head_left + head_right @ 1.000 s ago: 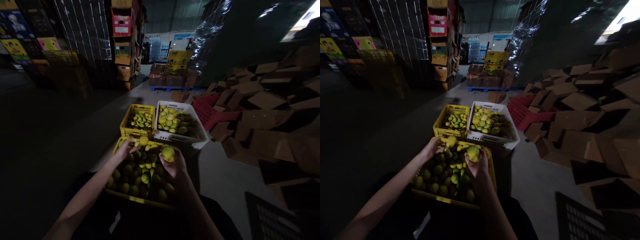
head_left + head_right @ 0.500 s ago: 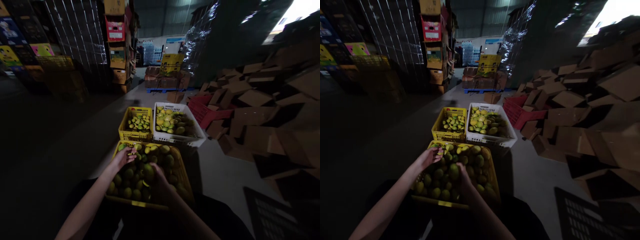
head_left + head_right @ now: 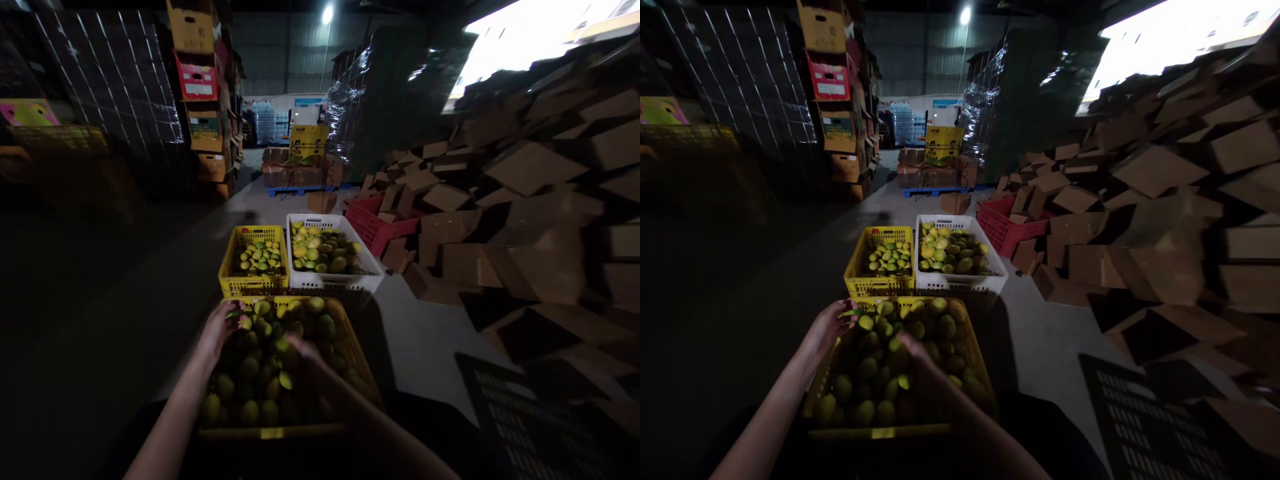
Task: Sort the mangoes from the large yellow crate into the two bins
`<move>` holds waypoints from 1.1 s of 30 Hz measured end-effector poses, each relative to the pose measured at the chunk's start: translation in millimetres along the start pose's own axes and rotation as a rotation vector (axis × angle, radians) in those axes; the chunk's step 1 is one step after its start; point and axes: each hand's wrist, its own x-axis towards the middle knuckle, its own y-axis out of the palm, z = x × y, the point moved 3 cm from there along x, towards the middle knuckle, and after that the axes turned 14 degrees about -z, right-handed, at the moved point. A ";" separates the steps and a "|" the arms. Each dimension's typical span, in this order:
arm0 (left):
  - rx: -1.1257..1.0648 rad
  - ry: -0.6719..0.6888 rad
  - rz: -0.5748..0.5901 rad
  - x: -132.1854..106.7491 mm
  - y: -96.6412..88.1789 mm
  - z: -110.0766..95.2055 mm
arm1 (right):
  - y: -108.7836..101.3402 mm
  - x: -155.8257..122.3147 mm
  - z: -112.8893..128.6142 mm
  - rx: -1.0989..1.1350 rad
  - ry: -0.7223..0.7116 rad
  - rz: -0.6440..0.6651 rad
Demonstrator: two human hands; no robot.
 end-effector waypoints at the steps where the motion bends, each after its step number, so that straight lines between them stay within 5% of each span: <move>1: -0.014 0.015 -0.001 0.4 -0.2 -1.2 | -9.6 17.4 15.7 0.025 -0.041 -0.069; 4: -0.031 0.028 -0.007 0.4 0.2 -1.9 | -43.2 47.9 55.0 0.125 -0.140 -0.184; 7: -0.012 0.014 -0.016 -0.3 0.9 0.2 | -64.7 46.8 65.4 0.210 -0.157 -0.234; 12: 0.075 0.043 0.057 -3.6 6.9 5.1 | -44.4 34.3 35.0 0.184 0.248 -0.190; 15: 0.155 0.071 0.062 -6.9 12.3 7.6 | -35.0 34.6 32.0 0.142 0.253 -0.202; 20: 0.203 0.069 0.035 -10.7 19.5 8.8 | -53.1 40.1 42.2 0.046 0.149 -0.291; 22: 0.210 0.058 0.017 -10.9 20.2 8.1 | -61.0 43.8 42.1 -0.096 0.109 -0.306; 26: 0.225 0.034 0.006 -11.8 20.0 6.3 | -65.6 46.9 26.1 -0.718 0.010 -0.272; 33: 0.218 0.031 0.070 -15.3 19.0 0.5 | -68.6 17.9 -50.3 -1.398 0.073 -0.030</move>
